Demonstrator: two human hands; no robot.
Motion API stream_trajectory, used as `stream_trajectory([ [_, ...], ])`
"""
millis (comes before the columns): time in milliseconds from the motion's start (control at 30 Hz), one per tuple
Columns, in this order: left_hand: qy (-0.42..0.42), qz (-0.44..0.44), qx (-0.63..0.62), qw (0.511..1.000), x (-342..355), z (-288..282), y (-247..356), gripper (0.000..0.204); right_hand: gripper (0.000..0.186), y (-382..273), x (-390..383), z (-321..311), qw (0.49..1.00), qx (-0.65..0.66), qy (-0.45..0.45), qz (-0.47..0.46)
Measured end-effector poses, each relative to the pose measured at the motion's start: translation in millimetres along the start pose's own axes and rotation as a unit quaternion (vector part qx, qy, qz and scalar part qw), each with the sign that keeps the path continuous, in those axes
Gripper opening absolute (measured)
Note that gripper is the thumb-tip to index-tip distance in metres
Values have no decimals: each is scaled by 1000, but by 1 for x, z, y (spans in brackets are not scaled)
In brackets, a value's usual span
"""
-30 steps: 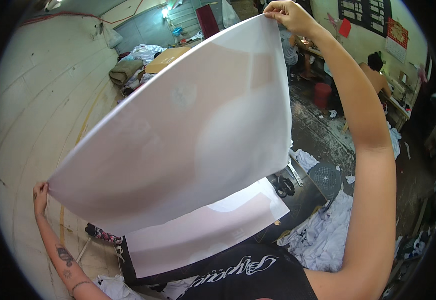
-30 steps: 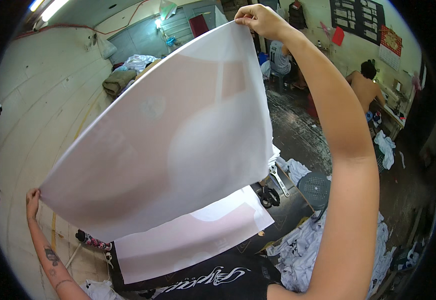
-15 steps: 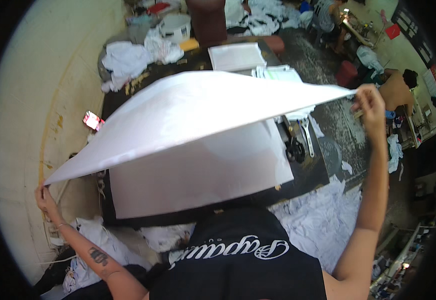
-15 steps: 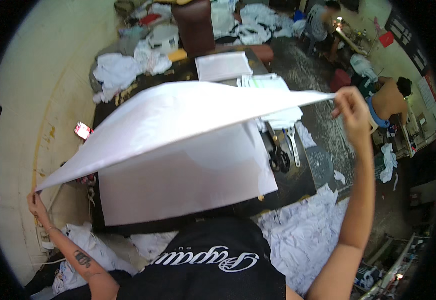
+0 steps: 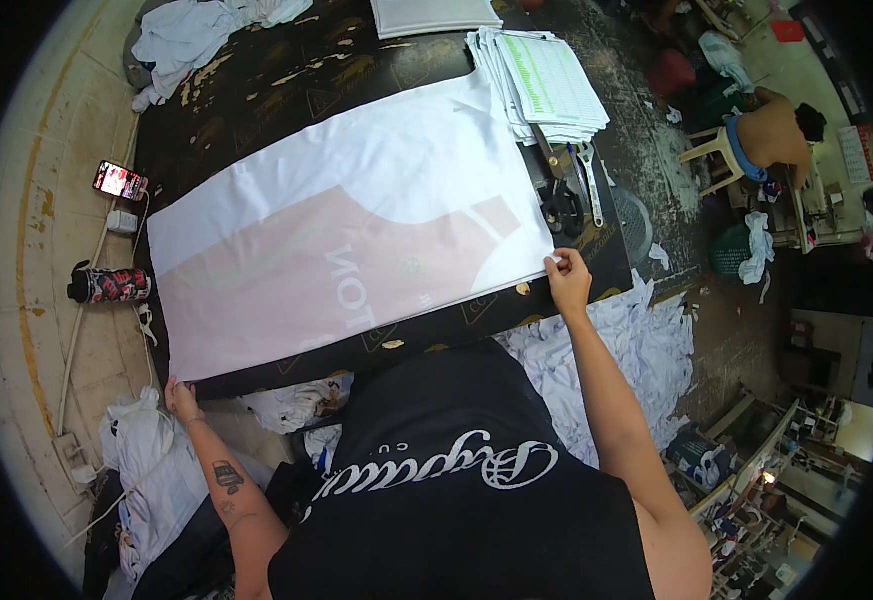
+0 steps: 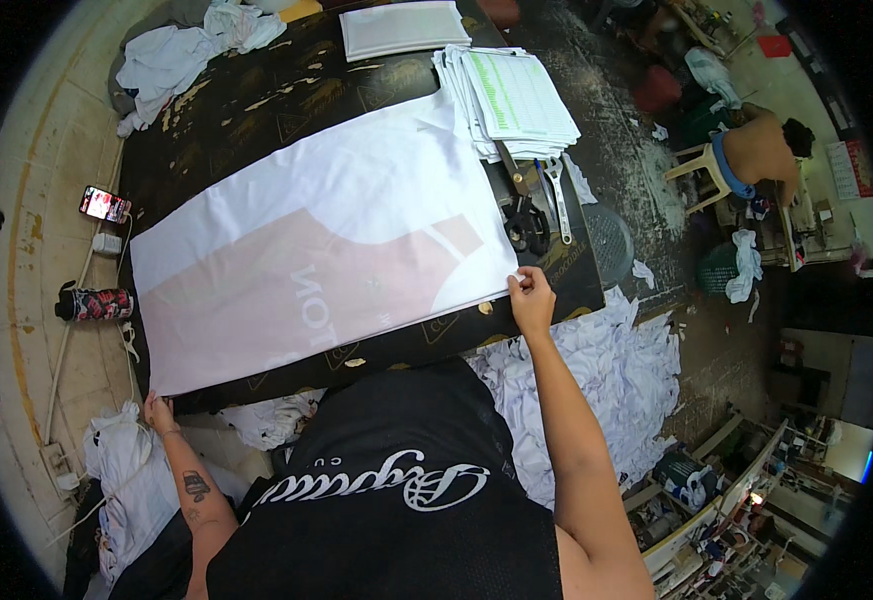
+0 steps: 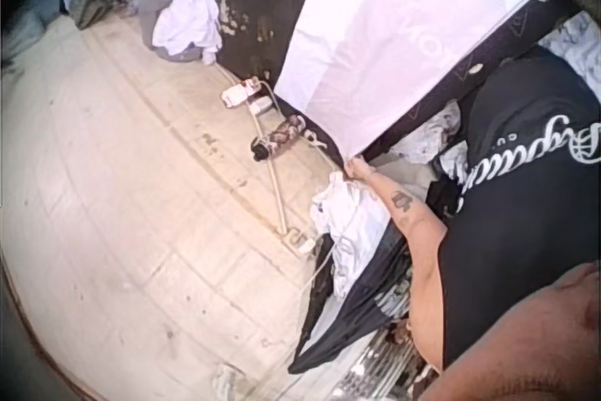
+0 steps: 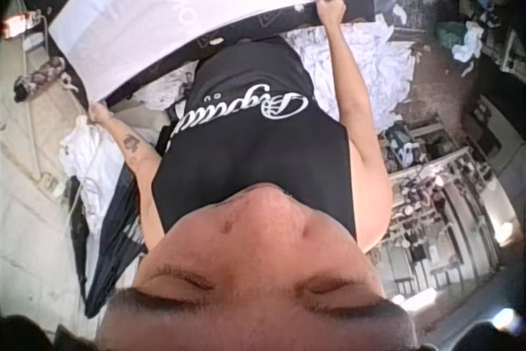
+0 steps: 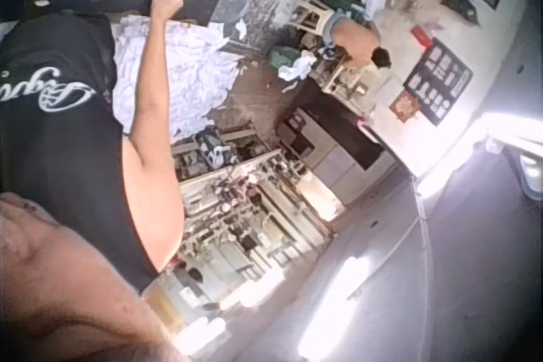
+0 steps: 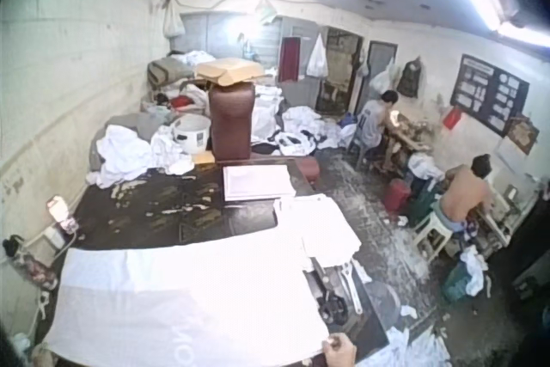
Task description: The person lays out a large white sheet of fabric on a table, places a red and white jersey on top as a template, and uses scissors to cut the fabric around the jersey's shape. The process is repeated multiple times.
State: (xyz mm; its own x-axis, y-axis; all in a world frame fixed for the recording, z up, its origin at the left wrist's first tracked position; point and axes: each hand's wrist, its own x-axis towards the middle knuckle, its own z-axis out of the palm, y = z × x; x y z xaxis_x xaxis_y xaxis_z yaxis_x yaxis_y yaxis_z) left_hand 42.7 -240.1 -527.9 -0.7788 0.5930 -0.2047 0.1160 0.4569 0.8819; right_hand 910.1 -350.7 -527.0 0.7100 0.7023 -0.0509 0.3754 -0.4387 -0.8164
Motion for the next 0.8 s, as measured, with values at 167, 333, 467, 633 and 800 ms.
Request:
stream_trajectory([
  [167, -7, 10, -3, 1000, -10, -8, 0, 38, 23, 1, 2, -14, 996, -66, -26, -51],
  [333, -34, -20, 60, 997, -21, -4, 1, 47, 20, 18, 0, -12, 976, -187, -46, -105],
  [467, -51, 233, -97, 966, -26, 2, 29, 48, 21, 34, 3, -8, 975, -173, -45, -134],
  [633, 74, 197, 173, 962, -47, 10, 29, 47, 24, 39, 5, -9, 975, -165, -60, -137],
  [800, 57, 153, 205, 965, -56, 21, 5, 53, 21, 31, 3, -12, 964, -197, -83, -160],
])
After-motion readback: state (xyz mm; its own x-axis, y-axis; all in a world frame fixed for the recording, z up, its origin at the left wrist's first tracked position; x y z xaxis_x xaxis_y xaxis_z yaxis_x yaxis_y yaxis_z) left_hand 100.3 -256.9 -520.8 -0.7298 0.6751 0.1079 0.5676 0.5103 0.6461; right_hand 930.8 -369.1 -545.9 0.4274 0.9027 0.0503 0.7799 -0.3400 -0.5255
